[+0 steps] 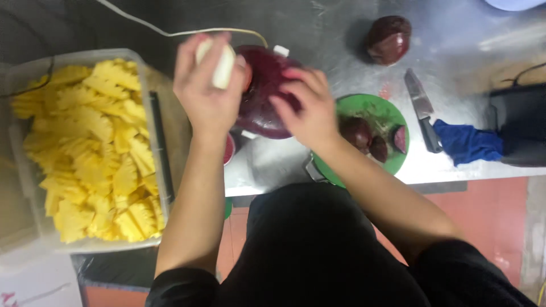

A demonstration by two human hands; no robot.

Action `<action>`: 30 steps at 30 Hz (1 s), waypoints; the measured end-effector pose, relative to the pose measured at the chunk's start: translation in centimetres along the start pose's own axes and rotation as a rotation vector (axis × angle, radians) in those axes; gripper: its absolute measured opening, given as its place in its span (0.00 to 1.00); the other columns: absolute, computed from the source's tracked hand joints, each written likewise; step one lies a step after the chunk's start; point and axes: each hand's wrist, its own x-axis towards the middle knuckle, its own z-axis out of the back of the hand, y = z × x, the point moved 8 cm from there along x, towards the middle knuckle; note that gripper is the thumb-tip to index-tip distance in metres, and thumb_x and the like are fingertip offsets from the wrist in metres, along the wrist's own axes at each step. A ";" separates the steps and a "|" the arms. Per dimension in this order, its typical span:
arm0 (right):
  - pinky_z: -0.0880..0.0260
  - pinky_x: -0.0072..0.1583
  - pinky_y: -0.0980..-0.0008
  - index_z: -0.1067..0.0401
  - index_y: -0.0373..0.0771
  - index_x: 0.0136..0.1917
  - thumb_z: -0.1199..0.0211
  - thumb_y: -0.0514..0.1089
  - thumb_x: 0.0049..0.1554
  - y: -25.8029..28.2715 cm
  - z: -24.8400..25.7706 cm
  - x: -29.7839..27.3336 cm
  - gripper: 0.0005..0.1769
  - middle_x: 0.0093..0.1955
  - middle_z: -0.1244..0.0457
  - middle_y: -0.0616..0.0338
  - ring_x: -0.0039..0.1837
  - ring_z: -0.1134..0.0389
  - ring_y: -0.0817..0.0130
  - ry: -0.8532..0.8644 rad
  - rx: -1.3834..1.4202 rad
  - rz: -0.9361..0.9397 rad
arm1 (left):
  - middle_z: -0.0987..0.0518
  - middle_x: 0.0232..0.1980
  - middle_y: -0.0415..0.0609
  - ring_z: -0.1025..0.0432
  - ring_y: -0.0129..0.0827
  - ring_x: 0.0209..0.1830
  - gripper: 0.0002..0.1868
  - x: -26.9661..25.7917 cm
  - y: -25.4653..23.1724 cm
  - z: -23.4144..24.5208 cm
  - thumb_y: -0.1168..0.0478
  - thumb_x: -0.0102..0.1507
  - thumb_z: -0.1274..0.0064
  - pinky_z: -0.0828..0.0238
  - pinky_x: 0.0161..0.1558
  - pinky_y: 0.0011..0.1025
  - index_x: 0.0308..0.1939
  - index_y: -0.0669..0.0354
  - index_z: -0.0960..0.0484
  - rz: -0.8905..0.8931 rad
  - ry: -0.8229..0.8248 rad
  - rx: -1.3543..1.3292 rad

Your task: Juice beets using a centrifugal juicer.

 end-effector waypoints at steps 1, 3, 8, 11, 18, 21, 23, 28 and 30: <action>0.29 0.63 0.54 0.26 0.35 0.48 0.24 0.38 0.53 -3.1 1.5 -2.0 0.13 0.59 0.33 0.50 0.62 0.33 0.48 -0.006 -0.017 -0.005 | 0.23 0.59 0.52 0.21 0.42 0.55 0.19 0.1 0.0 -0.7 0.66 0.65 0.33 0.22 0.58 0.33 0.60 0.55 0.16 -0.004 0.006 -0.018; 0.26 0.58 0.60 0.24 0.36 0.50 0.29 0.37 0.57 -11.2 5.6 -7.8 0.08 0.56 0.31 0.49 0.58 0.28 0.55 -0.043 -0.069 -0.356 | 0.24 0.58 0.54 0.22 0.45 0.55 0.18 -0.9 -0.3 -3.1 0.65 0.63 0.33 0.22 0.58 0.36 0.58 0.54 0.14 -0.022 0.150 0.081; 0.27 0.54 0.65 0.23 0.37 0.53 0.30 0.42 0.58 -26.8 15.5 -20.5 0.11 0.48 0.28 0.45 0.49 0.24 0.56 0.033 -0.341 -1.019 | 0.25 0.58 0.54 0.24 0.48 0.54 0.18 -2.0 0.4 -5.5 0.63 0.63 0.34 0.24 0.57 0.40 0.57 0.54 0.14 -0.006 0.194 0.186; 0.26 0.51 0.63 0.24 0.37 0.56 0.28 0.45 0.51 -28.4 16.7 -23.0 0.21 0.49 0.29 0.43 0.48 0.26 0.54 0.182 -0.417 -1.170 | 0.26 0.58 0.53 0.24 0.48 0.55 0.17 -2.8 1.3 -5.9 0.63 0.63 0.35 0.24 0.57 0.41 0.57 0.54 0.14 0.022 0.193 0.218; 0.27 0.51 0.52 0.24 0.43 0.60 0.26 0.45 0.46 -27.8 13.9 -22.9 0.27 0.51 0.31 0.46 0.51 0.28 0.46 0.467 -0.774 -0.835 | 0.26 0.58 0.53 0.28 0.49 0.58 0.17 -3.8 2.8 -7.1 0.64 0.62 0.34 0.30 0.61 0.43 0.55 0.54 0.14 0.000 0.204 0.299; 0.27 0.53 0.52 0.24 0.39 0.55 0.28 0.46 0.48 -28.9 14.1 -22.5 0.21 0.52 0.31 0.47 0.52 0.28 0.46 0.429 -0.749 -0.898 | 0.26 0.58 0.52 0.30 0.50 0.58 0.17 -4.0 2.7 -7.1 0.63 0.62 0.33 0.33 0.62 0.43 0.54 0.54 0.14 -0.042 0.232 0.352; 0.26 0.55 0.56 0.25 0.38 0.54 0.27 0.44 0.51 -25.9 13.9 -17.4 0.19 0.51 0.30 0.49 0.52 0.27 0.51 0.263 -0.568 -0.820 | 0.26 0.58 0.53 0.31 0.50 0.58 0.17 -3.5 2.7 -7.1 0.62 0.62 0.32 0.33 0.62 0.44 0.55 0.54 0.14 -0.060 0.242 0.352; 0.25 0.60 0.68 0.31 0.34 0.64 0.28 0.28 0.56 -13.8 7.3 -4.1 0.24 0.56 0.33 0.57 0.57 0.28 0.69 -0.122 0.335 -0.475 | 0.27 0.59 0.53 0.31 0.51 0.59 0.16 -1.8 0.1 -4.7 0.62 0.65 0.31 0.31 0.62 0.43 0.56 0.54 0.15 -0.100 0.229 0.298; 0.23 0.62 0.67 0.34 0.36 0.65 0.25 0.30 0.56 -7.8 2.3 0.2 0.28 0.57 0.31 0.58 0.58 0.26 0.68 -0.057 0.574 -0.345 | 0.27 0.59 0.52 0.27 0.47 0.58 0.16 0.4 -2.0 -2.1 0.65 0.65 0.32 0.27 0.60 0.38 0.56 0.54 0.15 -0.096 0.165 0.188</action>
